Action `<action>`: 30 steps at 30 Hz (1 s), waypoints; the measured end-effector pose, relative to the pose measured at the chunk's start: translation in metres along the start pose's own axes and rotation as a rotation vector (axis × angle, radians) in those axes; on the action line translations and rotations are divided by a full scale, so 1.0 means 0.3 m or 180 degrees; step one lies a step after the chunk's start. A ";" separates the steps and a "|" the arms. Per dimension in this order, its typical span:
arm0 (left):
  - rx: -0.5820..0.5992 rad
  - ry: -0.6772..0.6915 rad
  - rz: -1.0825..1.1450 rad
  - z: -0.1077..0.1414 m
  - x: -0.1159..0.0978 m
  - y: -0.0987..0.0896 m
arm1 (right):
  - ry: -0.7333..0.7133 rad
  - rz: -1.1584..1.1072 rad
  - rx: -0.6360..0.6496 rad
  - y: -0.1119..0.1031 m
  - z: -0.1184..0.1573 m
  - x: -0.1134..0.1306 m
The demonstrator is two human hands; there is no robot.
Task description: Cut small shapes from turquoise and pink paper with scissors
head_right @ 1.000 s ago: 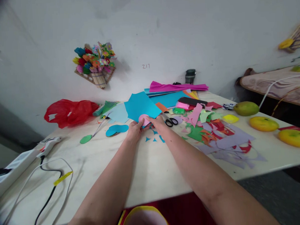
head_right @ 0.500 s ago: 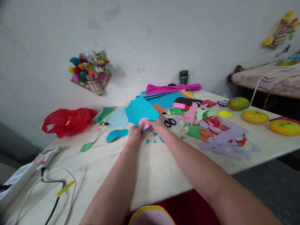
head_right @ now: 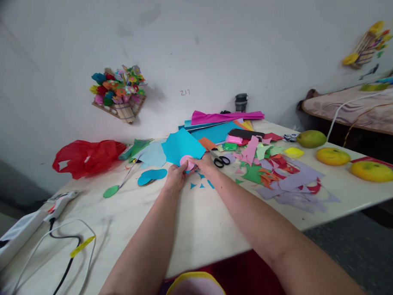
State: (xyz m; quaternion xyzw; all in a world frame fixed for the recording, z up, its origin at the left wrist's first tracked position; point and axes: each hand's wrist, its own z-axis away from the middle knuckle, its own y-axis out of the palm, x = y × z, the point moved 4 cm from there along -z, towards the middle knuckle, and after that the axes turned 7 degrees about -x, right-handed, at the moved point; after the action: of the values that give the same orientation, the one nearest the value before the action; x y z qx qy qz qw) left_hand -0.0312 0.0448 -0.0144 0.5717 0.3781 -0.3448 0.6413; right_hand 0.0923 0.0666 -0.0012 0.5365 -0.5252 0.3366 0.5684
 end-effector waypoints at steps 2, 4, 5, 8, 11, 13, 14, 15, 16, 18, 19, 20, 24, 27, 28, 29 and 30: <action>-0.0102 0.0106 -0.0001 -0.005 0.000 -0.003 | -0.0030 0.0284 0.0098 -0.011 -0.012 0.009; -0.0315 0.0201 0.0011 -0.012 -0.001 -0.011 | -0.0169 0.0782 0.0424 -0.027 -0.026 0.039; -0.0429 0.0240 0.0018 -0.017 -0.002 -0.016 | -0.0218 0.1045 0.0522 -0.043 -0.034 0.059; -0.0627 0.0364 0.0043 -0.029 -0.008 -0.029 | -0.0494 0.2009 0.0275 -0.117 -0.059 0.145; -0.0676 0.0383 0.0077 -0.036 -0.013 -0.036 | -0.0720 0.4014 -0.0173 -0.179 -0.069 0.218; -0.0694 0.0343 0.0094 -0.035 -0.017 -0.037 | -0.0446 0.4944 -0.0126 -0.199 -0.067 0.227; -0.0682 0.0325 0.0106 -0.033 -0.021 -0.036 | -0.0318 0.5182 -0.0028 -0.201 -0.064 0.222; -0.0658 0.0313 0.0122 -0.030 -0.025 -0.034 | -0.0221 0.5329 0.0092 -0.200 -0.061 0.214; -0.0623 0.0311 0.0145 -0.026 -0.030 -0.032 | -0.0178 0.5401 0.0210 -0.195 -0.057 0.204; -0.0560 0.0312 0.0211 -0.018 -0.040 -0.026 | -0.0230 0.5469 0.0343 -0.184 -0.052 0.184; -0.0556 0.0307 0.0247 -0.014 -0.045 -0.024 | -0.0277 0.5469 0.0330 -0.180 -0.050 0.177; -0.0569 0.0303 0.0285 -0.011 -0.048 -0.023 | -0.0310 0.5459 0.0280 -0.179 -0.050 0.173; -0.0645 0.0291 0.0418 -0.009 -0.053 -0.024 | -0.0327 0.5389 0.0185 -0.185 -0.052 0.167; -0.0703 0.0298 0.0498 -0.015 -0.050 -0.029 | -0.0270 0.5432 0.0221 -0.191 -0.055 0.170; -0.0734 0.0302 0.0519 -0.017 -0.049 -0.032 | -0.0265 0.5447 0.0212 -0.192 -0.055 0.173; -0.0766 0.0307 0.0537 -0.018 -0.048 -0.034 | -0.0260 0.5454 0.0204 -0.193 -0.055 0.175; -0.0789 0.0308 0.0552 -0.019 -0.047 -0.036 | -0.0257 0.5459 0.0203 -0.194 -0.055 0.177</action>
State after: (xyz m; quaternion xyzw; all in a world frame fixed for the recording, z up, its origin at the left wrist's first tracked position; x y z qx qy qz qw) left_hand -0.0479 0.0495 -0.0073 0.5347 0.3975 -0.2108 0.7154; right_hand 0.1630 0.0614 0.0370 -0.0186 -0.7593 0.6451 0.0831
